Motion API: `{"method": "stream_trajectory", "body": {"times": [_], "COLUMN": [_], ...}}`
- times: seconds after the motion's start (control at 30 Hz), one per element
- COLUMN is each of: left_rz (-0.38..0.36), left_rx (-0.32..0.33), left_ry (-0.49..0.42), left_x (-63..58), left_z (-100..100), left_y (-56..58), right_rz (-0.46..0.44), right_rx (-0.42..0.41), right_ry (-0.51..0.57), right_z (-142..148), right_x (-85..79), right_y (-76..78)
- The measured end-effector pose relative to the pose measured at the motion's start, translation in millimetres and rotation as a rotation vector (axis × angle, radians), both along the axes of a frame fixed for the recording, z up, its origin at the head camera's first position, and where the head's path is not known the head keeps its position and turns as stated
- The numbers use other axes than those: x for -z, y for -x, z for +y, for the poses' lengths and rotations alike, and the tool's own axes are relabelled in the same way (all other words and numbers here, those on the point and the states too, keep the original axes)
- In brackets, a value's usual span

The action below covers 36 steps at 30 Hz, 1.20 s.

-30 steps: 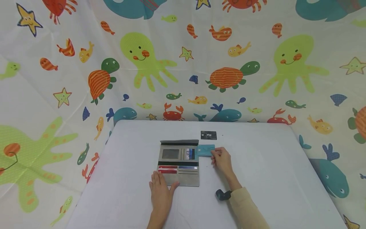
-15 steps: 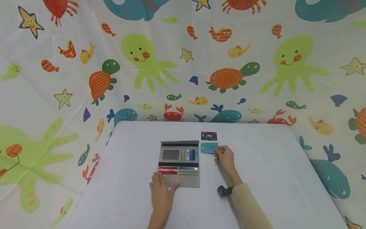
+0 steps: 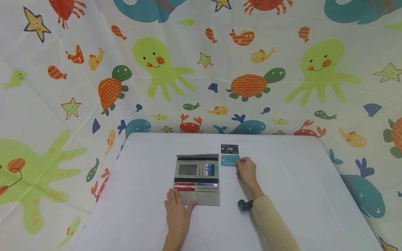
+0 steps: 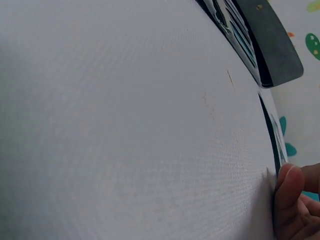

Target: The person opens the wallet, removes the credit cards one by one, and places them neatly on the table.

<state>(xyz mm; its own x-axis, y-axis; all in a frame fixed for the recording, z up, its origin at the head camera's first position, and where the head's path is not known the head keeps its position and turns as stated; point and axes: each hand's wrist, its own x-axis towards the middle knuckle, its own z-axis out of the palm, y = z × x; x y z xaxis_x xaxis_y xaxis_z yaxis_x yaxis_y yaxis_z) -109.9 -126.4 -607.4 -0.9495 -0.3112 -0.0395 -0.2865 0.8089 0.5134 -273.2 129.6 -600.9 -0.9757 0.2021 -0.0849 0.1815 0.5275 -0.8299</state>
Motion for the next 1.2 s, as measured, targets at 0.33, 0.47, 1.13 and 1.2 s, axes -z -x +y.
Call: {"method": "stream_trajectory", "body": {"times": [0.33,0.47,1.13,1.2], "left_rz": [0.004,0.008,0.015,0.026], "left_rx": [0.0,0.007,0.025,0.028], "left_ry": [0.0,0.001,0.015,0.014], "left_x": [1.1,2.2,3.1,3.8], "left_z": [1.4,1.2,-1.9,-1.8], "left_y": [-0.6,-0.5,1.0,0.9], "right_rz": [-0.009,-0.023,-0.015,-0.02], "right_rx": [0.014,0.028,0.017,0.016], "right_ry": [-0.059,-0.072,-0.137,-0.139], "right_z": [-2.1,-3.0,-6.1,-6.0], "right_x": [-0.6,-1.5,-1.7,-1.8], "right_y": [2.9,3.0,8.5,8.0]}}
